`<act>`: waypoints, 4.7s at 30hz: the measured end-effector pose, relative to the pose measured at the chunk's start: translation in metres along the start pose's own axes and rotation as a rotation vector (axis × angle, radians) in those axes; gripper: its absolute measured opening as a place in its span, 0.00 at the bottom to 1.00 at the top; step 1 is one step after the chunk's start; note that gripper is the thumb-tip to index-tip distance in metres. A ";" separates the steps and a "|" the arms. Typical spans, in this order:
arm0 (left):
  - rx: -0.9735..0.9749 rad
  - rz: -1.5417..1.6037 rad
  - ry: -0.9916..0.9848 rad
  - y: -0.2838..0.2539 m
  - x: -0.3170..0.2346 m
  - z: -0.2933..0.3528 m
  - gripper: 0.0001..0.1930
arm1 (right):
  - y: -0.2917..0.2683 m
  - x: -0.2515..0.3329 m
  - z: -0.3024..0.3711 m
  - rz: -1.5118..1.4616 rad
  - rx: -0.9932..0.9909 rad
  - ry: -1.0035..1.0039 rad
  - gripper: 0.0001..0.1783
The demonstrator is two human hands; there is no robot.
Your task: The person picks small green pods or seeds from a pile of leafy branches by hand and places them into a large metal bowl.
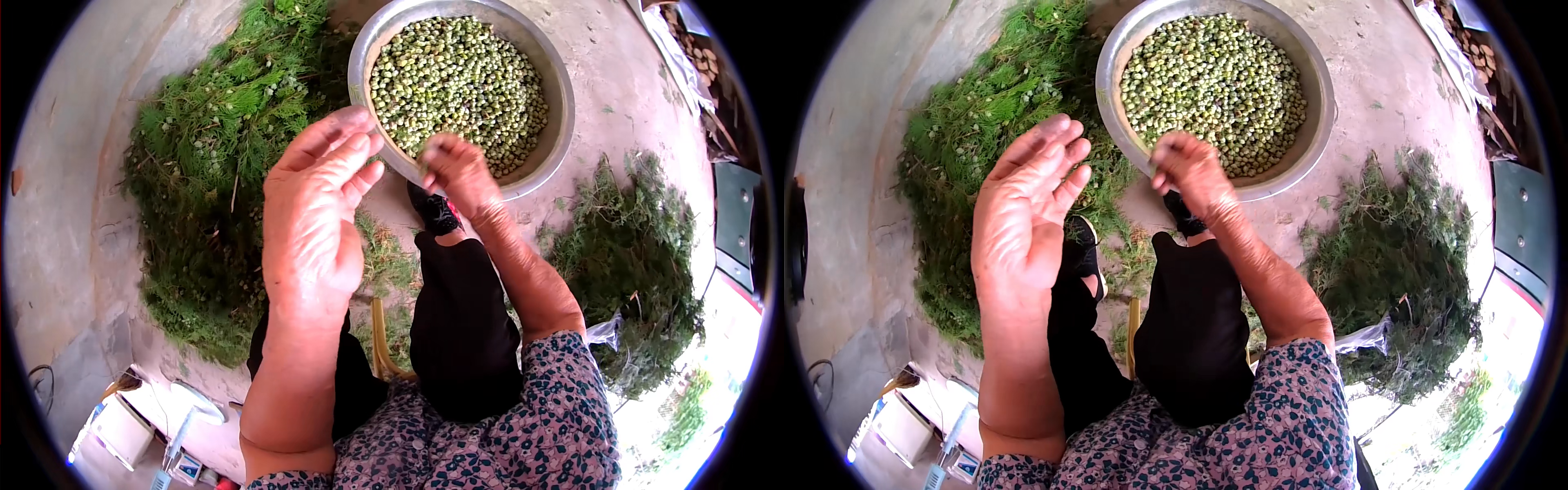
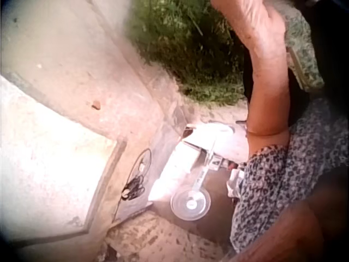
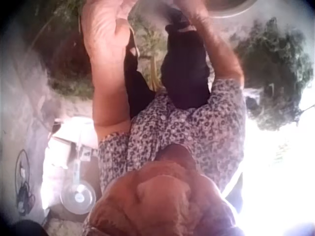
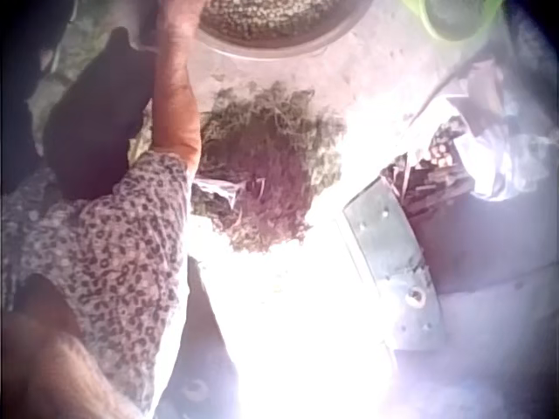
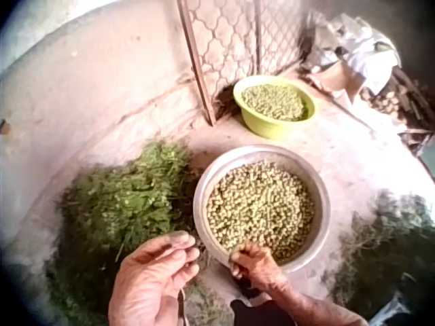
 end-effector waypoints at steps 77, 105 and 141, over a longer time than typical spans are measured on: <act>0.246 0.068 -0.089 0.054 0.042 -0.016 0.09 | 0.020 0.071 0.049 -0.680 0.252 -0.098 0.08; 0.208 -0.131 0.118 0.046 0.011 -0.019 0.13 | 0.032 -0.046 0.026 0.900 0.501 -0.367 0.06; 0.088 -0.076 -0.018 0.023 0.006 -0.001 0.10 | -0.189 0.006 -0.074 1.213 -0.483 -0.324 0.11</act>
Point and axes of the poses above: each hand's wrist, its own z-axis away from the middle knuckle, its own y-axis out of the palm, x = y × z, the point moved 9 cm from there along -z, towards the middle knuckle, and after that the axes turned 4 degrees about x, right-handed, at the moved point
